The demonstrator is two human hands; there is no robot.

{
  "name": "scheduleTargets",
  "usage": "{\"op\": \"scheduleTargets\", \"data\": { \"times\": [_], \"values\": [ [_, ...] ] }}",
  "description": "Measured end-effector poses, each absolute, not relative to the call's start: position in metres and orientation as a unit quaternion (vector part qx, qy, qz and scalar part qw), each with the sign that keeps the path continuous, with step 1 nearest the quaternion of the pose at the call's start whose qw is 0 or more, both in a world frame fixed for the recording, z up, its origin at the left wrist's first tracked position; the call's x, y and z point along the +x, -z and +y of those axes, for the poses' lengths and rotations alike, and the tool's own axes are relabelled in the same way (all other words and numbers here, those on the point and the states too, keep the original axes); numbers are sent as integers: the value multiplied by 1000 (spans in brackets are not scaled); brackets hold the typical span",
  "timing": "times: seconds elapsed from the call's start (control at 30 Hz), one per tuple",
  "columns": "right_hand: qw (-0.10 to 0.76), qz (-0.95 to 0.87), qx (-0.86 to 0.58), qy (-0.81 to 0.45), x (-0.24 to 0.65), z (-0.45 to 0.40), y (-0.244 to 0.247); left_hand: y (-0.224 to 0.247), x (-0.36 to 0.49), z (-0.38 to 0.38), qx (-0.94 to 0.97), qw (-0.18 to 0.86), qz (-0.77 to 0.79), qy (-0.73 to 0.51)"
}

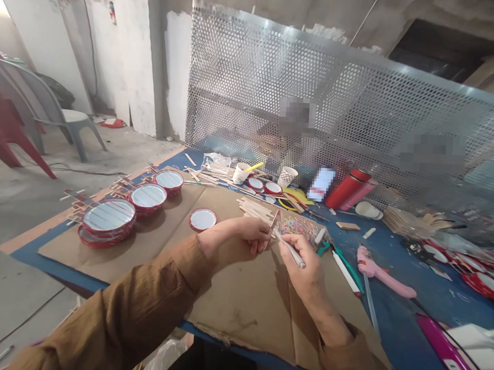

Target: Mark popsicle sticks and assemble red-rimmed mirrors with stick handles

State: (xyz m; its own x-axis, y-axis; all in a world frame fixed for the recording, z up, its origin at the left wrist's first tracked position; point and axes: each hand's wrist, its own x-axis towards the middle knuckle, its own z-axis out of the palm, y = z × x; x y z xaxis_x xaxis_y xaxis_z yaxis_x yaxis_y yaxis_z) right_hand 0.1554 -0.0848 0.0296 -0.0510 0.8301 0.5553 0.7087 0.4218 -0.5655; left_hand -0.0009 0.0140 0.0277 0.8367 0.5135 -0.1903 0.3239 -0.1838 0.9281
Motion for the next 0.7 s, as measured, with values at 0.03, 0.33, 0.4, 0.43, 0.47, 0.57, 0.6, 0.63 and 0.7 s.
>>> {"op": "scheduleTargets", "data": {
  "times": [0.03, 0.33, 0.4, 0.43, 0.47, 0.57, 0.6, 0.63, 0.7],
  "values": [
    [440, -719, -534, -69, 155, -85, -30, -27, -1, 15, 767, 575, 272, -82],
    [439, -719, -533, -80, 156, -85, -30, -23, -2, 17, 770, 578, 255, -88],
    [444, -711, -540, -79, 156, -85, -29, -24, -2, 16, 770, 580, 251, -87],
    [444, -707, -544, -76, 156, -85, -29, -25, -2, 16, 768, 583, 251, -83],
    [443, -707, -547, -72, 156, -85, -29, -26, -1, 15, 767, 585, 253, -78],
    [436, -713, -546, -67, 155, -85, -30, -28, -2, 14, 768, 581, 260, -71],
    [434, -717, -541, -70, 155, -85, -30, -28, -2, 14, 770, 577, 263, -72],
    [435, -720, -535, -75, 155, -85, -30, -28, -2, 14, 770, 576, 265, -75],
    [444, -720, -527, -80, 155, -85, -30, -27, -2, 14, 768, 577, 266, -81]
  ]
}}
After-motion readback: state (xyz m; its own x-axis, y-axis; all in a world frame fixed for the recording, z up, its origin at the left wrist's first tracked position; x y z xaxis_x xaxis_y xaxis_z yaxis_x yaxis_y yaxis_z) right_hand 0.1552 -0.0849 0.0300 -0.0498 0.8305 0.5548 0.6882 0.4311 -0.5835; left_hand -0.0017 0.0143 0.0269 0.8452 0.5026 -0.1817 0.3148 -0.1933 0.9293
